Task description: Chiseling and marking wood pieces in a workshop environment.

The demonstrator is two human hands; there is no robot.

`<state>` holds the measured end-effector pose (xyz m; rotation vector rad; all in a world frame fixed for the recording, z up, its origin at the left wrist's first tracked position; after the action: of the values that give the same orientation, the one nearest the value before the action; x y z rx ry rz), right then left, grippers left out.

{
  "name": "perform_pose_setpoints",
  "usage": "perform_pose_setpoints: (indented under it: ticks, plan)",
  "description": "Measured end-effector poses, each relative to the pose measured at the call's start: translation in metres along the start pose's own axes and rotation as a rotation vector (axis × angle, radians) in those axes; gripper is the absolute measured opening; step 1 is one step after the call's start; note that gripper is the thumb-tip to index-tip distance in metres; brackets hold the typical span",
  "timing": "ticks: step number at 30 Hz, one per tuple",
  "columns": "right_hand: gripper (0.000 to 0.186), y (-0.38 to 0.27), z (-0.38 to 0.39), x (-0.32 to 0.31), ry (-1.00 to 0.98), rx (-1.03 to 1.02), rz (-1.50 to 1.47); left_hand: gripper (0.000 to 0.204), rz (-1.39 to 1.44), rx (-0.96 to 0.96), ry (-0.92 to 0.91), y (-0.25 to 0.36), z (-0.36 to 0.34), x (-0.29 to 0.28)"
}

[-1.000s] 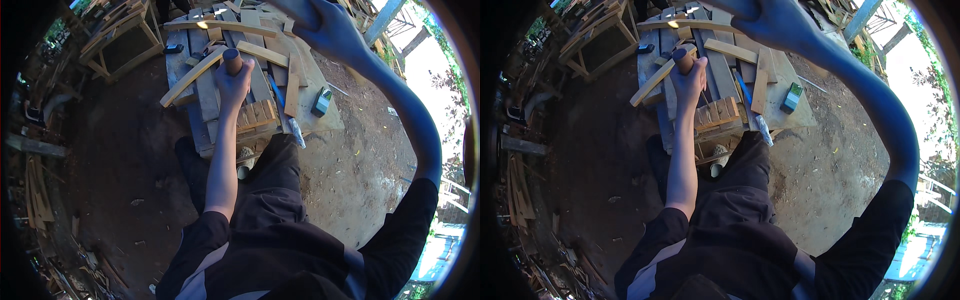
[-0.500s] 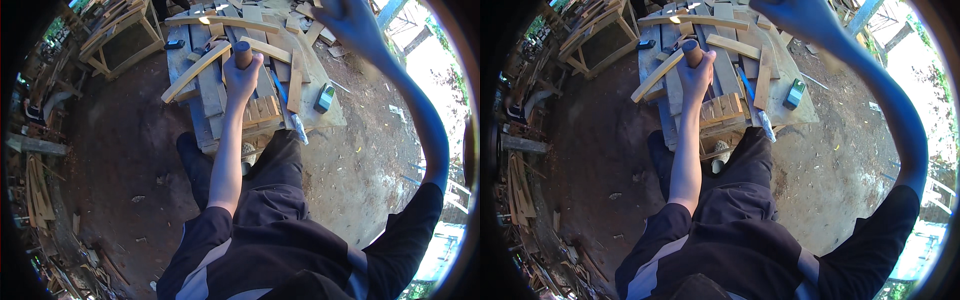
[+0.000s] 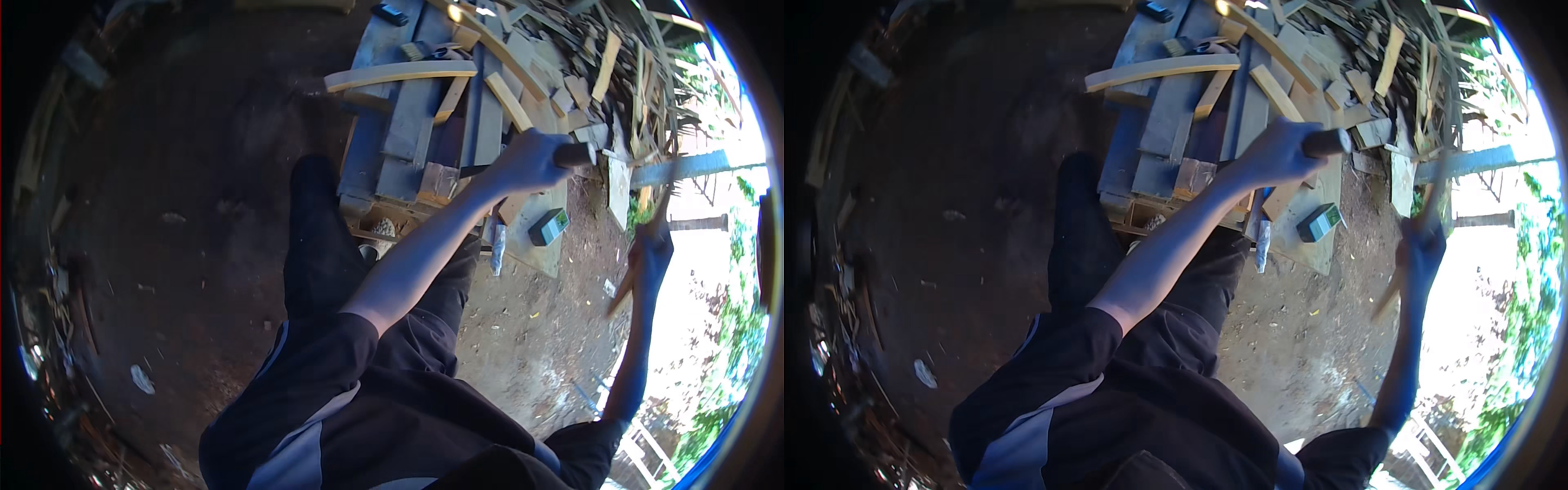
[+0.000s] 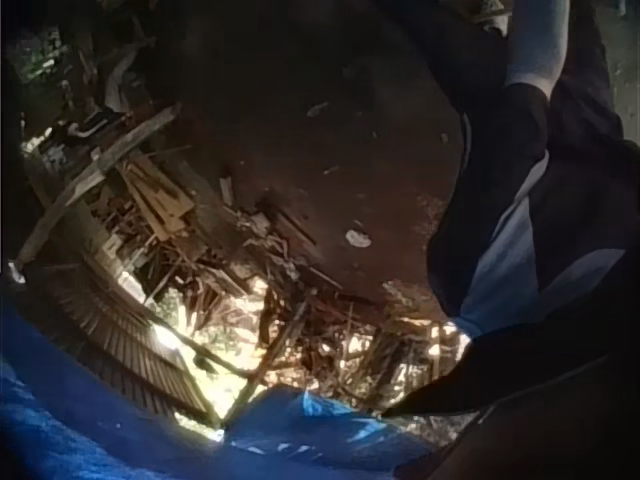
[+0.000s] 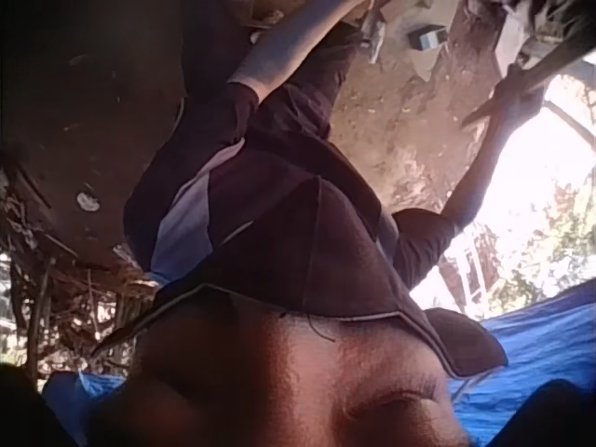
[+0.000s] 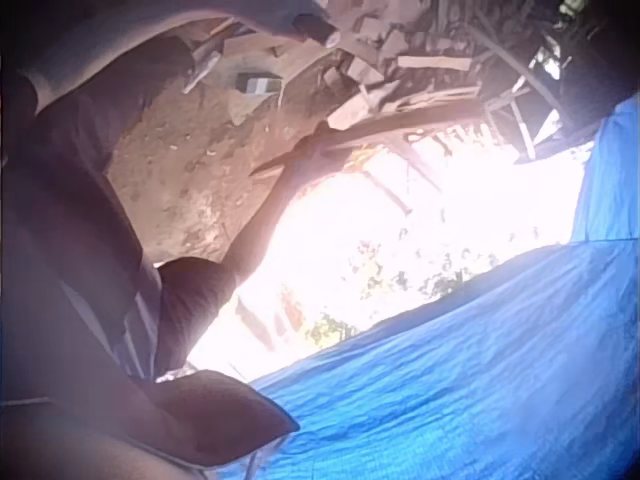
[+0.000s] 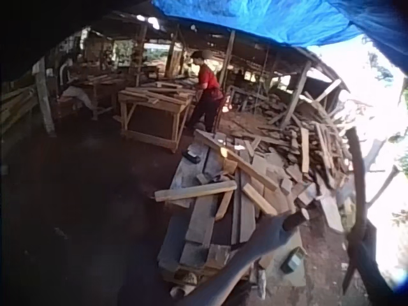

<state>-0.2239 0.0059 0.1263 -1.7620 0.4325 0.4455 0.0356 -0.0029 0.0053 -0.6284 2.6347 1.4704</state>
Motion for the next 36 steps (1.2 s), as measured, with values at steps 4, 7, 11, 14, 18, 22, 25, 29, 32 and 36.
perform_pose_setpoints:
  ticks: [4,7,11,14,18,22,25,29,32,36]
  plan:
    - [0.009,0.044,0.024,0.003,-0.235,-0.212,0.422,0.016,-0.044,0.088,0.032,-0.003,-0.004,0.012]
    - [0.014,0.017,0.029,-0.005,-0.034,0.174,-0.134,0.016,-0.060,0.050,0.021,-0.006,-0.002,0.014]
    - [0.013,0.070,0.032,-0.013,0.148,-0.066,-0.142,0.017,-0.060,0.014,-0.081,0.000,-0.007,0.025]
    - [0.016,0.019,0.049,0.022,-0.076,0.271,-0.104,0.016,-0.081,0.030,0.000,-0.009,-0.002,0.025]
    - [0.022,0.069,0.053,0.014,0.134,-0.301,-0.567,0.014,-0.088,-0.004,-0.104,0.002,-0.003,0.034]
    - [0.013,0.055,0.064,0.018,0.139,0.177,-0.281,0.012,-0.159,0.009,-0.154,-0.006,-0.005,0.042]
    - [0.015,0.097,0.066,0.021,0.470,-0.098,-0.866,0.011,-0.176,0.015,-0.159,-0.003,-0.003,0.049]
    - [0.008,0.105,0.086,0.043,0.165,0.247,-0.175,0.012,-0.221,0.033,-0.182,-0.012,-0.006,0.055]
    - [0.012,0.116,0.081,0.045,0.665,-0.041,-0.937,0.012,-0.262,0.035,-0.229,-0.006,-0.007,0.062]
    - [0.019,0.100,0.098,0.054,-0.104,0.375,-0.067,0.014,-0.290,0.080,-0.183,-0.015,0.000,0.070]
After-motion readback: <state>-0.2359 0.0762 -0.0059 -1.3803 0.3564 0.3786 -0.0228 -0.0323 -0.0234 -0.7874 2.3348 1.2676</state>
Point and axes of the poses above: each hand's wrist, its own z-axis away from the middle knuckle, its own x-axis out of the palm, y = z × x, the point moved 1 cm from there along -z, towards the middle knuckle, and after that the axes turned 13 degrees about -z, right-handed, at the moved point
